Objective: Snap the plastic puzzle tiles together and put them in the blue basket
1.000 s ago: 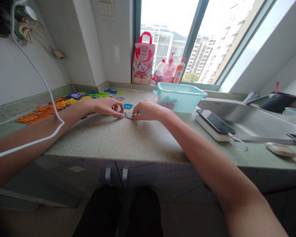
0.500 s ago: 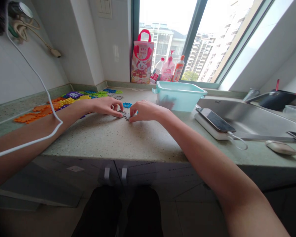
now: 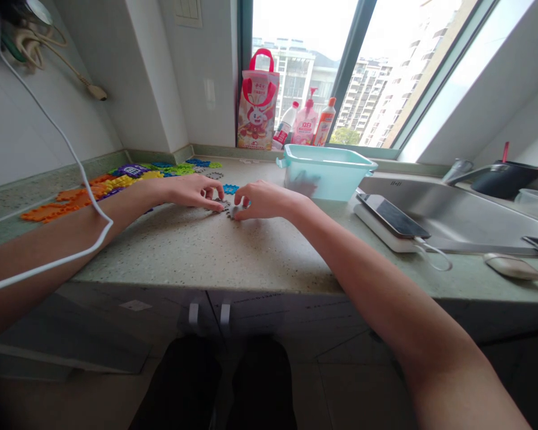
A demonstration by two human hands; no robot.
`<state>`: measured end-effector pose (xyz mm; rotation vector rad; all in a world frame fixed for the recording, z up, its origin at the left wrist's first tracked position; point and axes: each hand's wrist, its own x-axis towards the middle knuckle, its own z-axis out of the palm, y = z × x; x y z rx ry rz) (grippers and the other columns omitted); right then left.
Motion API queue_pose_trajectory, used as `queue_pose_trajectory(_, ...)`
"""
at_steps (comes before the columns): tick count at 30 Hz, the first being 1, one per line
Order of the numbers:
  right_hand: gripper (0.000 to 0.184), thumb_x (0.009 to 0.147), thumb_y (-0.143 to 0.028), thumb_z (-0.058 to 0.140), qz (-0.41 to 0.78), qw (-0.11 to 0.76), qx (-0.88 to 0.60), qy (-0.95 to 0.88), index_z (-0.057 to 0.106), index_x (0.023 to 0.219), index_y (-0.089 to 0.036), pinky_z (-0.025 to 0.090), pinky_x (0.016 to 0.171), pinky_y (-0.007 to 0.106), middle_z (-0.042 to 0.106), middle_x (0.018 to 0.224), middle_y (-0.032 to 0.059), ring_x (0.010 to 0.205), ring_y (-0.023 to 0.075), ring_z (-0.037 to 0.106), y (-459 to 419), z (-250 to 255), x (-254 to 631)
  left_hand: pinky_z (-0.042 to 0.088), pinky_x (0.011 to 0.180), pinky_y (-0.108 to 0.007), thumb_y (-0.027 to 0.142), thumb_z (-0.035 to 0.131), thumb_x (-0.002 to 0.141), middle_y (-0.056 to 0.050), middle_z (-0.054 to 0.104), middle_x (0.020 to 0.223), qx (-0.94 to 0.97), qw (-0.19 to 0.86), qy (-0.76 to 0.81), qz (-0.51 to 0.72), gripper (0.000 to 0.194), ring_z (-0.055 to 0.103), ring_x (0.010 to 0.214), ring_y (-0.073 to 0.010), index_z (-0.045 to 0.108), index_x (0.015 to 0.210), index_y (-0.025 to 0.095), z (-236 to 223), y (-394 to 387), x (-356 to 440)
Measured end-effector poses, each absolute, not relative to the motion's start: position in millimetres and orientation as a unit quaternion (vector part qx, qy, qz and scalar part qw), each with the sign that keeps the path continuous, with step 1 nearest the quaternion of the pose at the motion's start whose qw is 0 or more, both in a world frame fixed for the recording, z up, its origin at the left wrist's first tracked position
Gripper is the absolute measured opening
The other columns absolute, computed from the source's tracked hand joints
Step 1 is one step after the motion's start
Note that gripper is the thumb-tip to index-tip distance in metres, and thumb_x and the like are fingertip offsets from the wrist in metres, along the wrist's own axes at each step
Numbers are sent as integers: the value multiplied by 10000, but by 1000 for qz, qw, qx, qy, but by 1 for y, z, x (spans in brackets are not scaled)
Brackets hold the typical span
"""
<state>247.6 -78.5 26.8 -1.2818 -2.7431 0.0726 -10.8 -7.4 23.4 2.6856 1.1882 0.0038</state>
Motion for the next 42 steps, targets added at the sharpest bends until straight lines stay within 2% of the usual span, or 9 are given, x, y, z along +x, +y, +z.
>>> queue_pose_trajectory(6, 626, 901, -535, 781, 43, 36, -458, -887, 737, 1454, -244, 530, 915, 377, 830, 1208, 87, 1081, 296, 753, -82, 27, 245, 405, 731, -304, 821, 642, 818, -58, 787, 983, 909, 91, 406, -6, 712, 695, 845, -228, 741, 1229, 249, 24, -9, -9)
queue_pose_trajectory(12, 493, 862, -473, 776, 40, 23, -440, -897, 814, 1290, -230, 518, 889, 375, 814, 1201, 111, 1094, 312, 733, -86, 28, 241, 412, 727, -297, 824, 631, 820, -62, 789, 999, 910, 85, 406, -11, 722, 699, 850, -226, 734, 1234, 241, 25, -11, -8)
queue_pose_trajectory(16, 467, 850, -438, 792, 25, 35, -423, -905, 814, 1273, -242, 489, 879, 363, 796, 1167, 110, 1044, 297, 715, -88, 28, 239, 419, 735, -304, 837, 610, 823, -67, 787, 1001, 912, 80, 403, -15, 735, 704, 868, -238, 737, 1231, 239, 26, -12, -8)
queue_pose_trajectory(23, 481, 872, -416, 780, -32, 123, -393, -911, 776, 1324, -253, 416, 800, 335, 724, 1151, 91, 870, 219, 649, -88, 25, 239, 437, 749, -306, 722, 607, 859, -62, 795, 1048, 911, 56, 406, -33, 639, 713, 894, -242, 728, 1273, 251, 26, -15, -4)
queue_pose_trajectory(29, 324, 854, -378, 778, -61, 188, -384, -902, 808, 1144, -237, 403, 771, 340, 709, 1121, 81, 795, 191, 586, -89, 28, 241, 461, 860, -334, 804, 561, 875, -80, 800, 1132, 910, 50, 409, -43, 738, 722, 998, -278, 722, 1353, 266, 25, -14, -4)
queue_pose_trajectory(33, 364, 844, -374, 780, -54, 206, -364, -907, 796, 1183, -244, 425, 778, 345, 712, 1103, 72, 795, 191, 590, -86, 26, 242, 466, 876, -343, 815, 568, 873, -89, 792, 1190, 912, 45, 406, -42, 743, 721, 1054, -297, 720, 1357, 272, 26, -15, -3)
queue_pose_trajectory(38, 412, 862, -386, 745, -56, 247, -351, -902, 767, 1250, -251, 462, 803, 368, 702, 1188, 85, 833, 200, 624, -84, 24, 242, 465, 864, -347, 814, 559, 894, -97, 785, 1186, 914, 52, 400, -41, 759, 719, 1030, -298, 684, 1401, 263, 27, -19, -2)
queue_pose_trajectory(42, 494, 894, -440, 711, -80, 264, -404, -872, 715, 1363, -284, 484, 865, 419, 658, 1332, 104, 986, 267, 658, -88, 34, 244, 458, 852, -340, 850, 542, 896, -96, 786, 1160, 910, 56, 408, -36, 770, 718, 1025, -294, 703, 1371, 266, 27, -20, -2)
